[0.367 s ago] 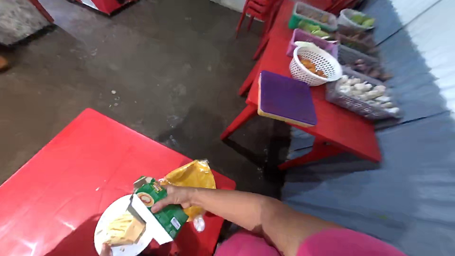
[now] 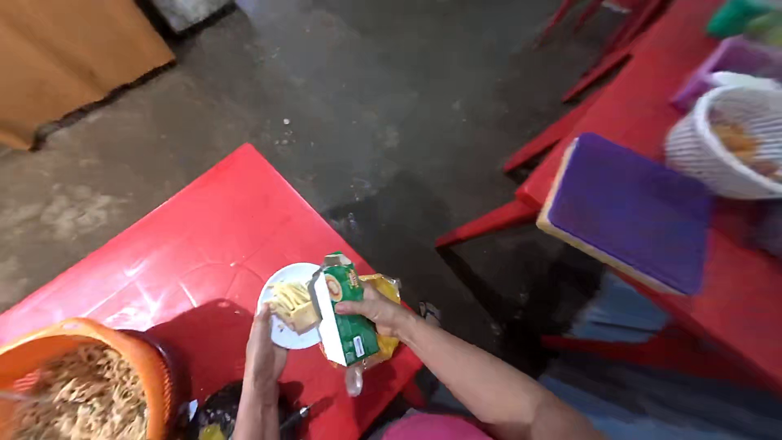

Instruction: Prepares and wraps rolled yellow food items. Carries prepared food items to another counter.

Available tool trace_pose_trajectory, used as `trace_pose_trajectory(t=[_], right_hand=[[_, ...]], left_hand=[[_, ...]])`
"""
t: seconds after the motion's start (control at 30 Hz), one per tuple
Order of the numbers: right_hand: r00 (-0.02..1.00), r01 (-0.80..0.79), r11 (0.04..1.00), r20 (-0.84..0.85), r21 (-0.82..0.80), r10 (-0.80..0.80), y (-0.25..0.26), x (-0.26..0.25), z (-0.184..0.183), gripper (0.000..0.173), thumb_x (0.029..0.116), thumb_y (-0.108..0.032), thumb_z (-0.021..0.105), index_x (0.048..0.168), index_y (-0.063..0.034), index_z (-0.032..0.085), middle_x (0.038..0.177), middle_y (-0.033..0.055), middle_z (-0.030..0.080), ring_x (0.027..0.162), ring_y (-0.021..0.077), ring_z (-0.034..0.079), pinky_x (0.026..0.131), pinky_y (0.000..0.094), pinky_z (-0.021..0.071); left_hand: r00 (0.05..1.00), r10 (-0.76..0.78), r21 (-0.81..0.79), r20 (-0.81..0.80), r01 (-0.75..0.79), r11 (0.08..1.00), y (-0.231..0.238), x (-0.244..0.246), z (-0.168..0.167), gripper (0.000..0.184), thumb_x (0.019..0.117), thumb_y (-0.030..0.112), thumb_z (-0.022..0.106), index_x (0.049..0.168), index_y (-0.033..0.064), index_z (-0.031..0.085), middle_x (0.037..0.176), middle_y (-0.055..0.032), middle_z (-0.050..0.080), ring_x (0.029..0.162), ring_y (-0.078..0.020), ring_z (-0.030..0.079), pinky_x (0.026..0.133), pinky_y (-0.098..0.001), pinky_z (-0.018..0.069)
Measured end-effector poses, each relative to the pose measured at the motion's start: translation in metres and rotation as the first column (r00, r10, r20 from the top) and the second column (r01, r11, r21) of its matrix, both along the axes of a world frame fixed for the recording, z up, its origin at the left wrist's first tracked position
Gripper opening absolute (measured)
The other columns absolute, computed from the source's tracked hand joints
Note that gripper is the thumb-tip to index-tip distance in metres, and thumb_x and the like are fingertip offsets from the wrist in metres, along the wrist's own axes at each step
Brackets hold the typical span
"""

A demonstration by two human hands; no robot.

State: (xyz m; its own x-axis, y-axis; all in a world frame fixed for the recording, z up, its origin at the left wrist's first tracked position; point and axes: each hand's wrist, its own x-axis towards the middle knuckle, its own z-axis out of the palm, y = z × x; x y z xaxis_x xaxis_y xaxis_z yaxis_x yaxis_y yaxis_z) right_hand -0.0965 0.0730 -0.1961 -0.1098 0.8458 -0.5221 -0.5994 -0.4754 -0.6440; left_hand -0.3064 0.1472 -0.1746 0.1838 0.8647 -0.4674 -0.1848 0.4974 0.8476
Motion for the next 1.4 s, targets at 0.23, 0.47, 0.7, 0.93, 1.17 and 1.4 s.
trace_pose_trajectory(t=[0.23, 0.47, 0.7, 0.93, 1.17, 1.4], right_hand=[[1.0, 0.016, 1.0, 0.012, -0.005, -0.016, -0.022, 0.107, 0.015, 0.065, 0.0872, -0.005, 0.074, 0.143, 0.0003, 0.042, 0.112, 0.0154, 0.071, 0.096, 0.0236, 0.073, 0.086, 0.0413, 0.0632], [0.996, -0.033, 0.999, 0.086, -0.018, 0.034, -0.043, 0.244, 0.035, 0.07, 0.0848, -0.007, 0.077, 0.145, 0.0, 0.041, 0.112, 0.0169, 0.071, 0.096, 0.0257, 0.073, 0.086, 0.0431, 0.0635], [0.984, 0.098, 0.994, 0.152, -0.048, -0.09, -0.061, 0.342, 0.051, 0.069, 0.0826, -0.016, 0.079, 0.141, -0.0011, 0.045, 0.109, 0.0163, 0.073, 0.094, 0.0267, 0.074, 0.084, 0.045, 0.0639], [0.947, 0.277, 0.958, 0.191, -0.072, -0.26, -0.037, 0.362, 0.038, 0.064, 0.0828, -0.014, 0.08, 0.137, -0.0001, 0.049, 0.104, 0.017, 0.073, 0.09, 0.0275, 0.074, 0.081, 0.0464, 0.064], [0.939, 0.204, 0.973, 0.302, -0.106, -0.164, 0.084, 0.358, 0.023, 0.055, 0.0904, -0.011, 0.073, 0.138, 0.0009, 0.048, 0.105, 0.0159, 0.073, 0.093, 0.0256, 0.074, 0.086, 0.0468, 0.0626], [0.954, 0.159, 0.984, 0.269, -0.078, -0.133, 0.245, 0.372, 0.034, 0.051, 0.0898, -0.01, 0.072, 0.134, 0.001, 0.049, 0.101, 0.0123, 0.074, 0.089, 0.0218, 0.074, 0.082, 0.0436, 0.0638]], left_hand=[[1.0, -0.001, -0.023, -0.003, 0.001, 1.0, -0.025, 0.11, 0.01, 0.044, 0.1118, 0.029, 0.025, 0.143, 0.0028, 0.043, 0.118, -0.0096, 0.069, 0.107, -0.0161, 0.069, 0.092, -0.0379, 0.06], [0.998, 0.018, -0.077, 0.068, -0.013, 0.997, -0.051, 0.241, 0.014, 0.046, 0.1123, 0.032, 0.029, 0.15, 0.0057, 0.037, 0.127, -0.013, 0.066, 0.112, -0.0199, 0.068, 0.095, -0.041, 0.0587], [0.985, -0.159, -0.113, 0.063, 0.166, 0.98, -0.04, 0.347, 0.025, 0.055, 0.1123, 0.042, 0.021, 0.148, 0.0072, 0.043, 0.124, -0.012, 0.069, 0.111, -0.0201, 0.069, 0.094, -0.0427, 0.0592], [0.933, -0.325, -0.166, 0.156, 0.349, 0.922, 0.02, 0.382, -0.002, 0.062, 0.1115, 0.047, 0.019, 0.141, 0.0042, 0.052, 0.118, -0.0141, 0.072, 0.106, -0.0233, 0.071, 0.093, -0.044, 0.0599], [0.89, -0.322, -0.177, 0.322, 0.391, 0.903, 0.137, 0.367, -0.032, 0.056, 0.1118, 0.044, 0.023, 0.14, 0.0048, 0.051, 0.117, -0.0136, 0.072, 0.106, -0.0235, 0.071, 0.094, -0.0443, 0.0593], [0.89, -0.257, -0.181, 0.376, 0.342, 0.922, 0.293, 0.369, -0.012, 0.046, 0.1085, 0.033, 0.041, 0.147, 0.008, 0.042, 0.118, -0.0134, 0.071, 0.107, -0.023, 0.07, 0.093, -0.0437, 0.0593]])
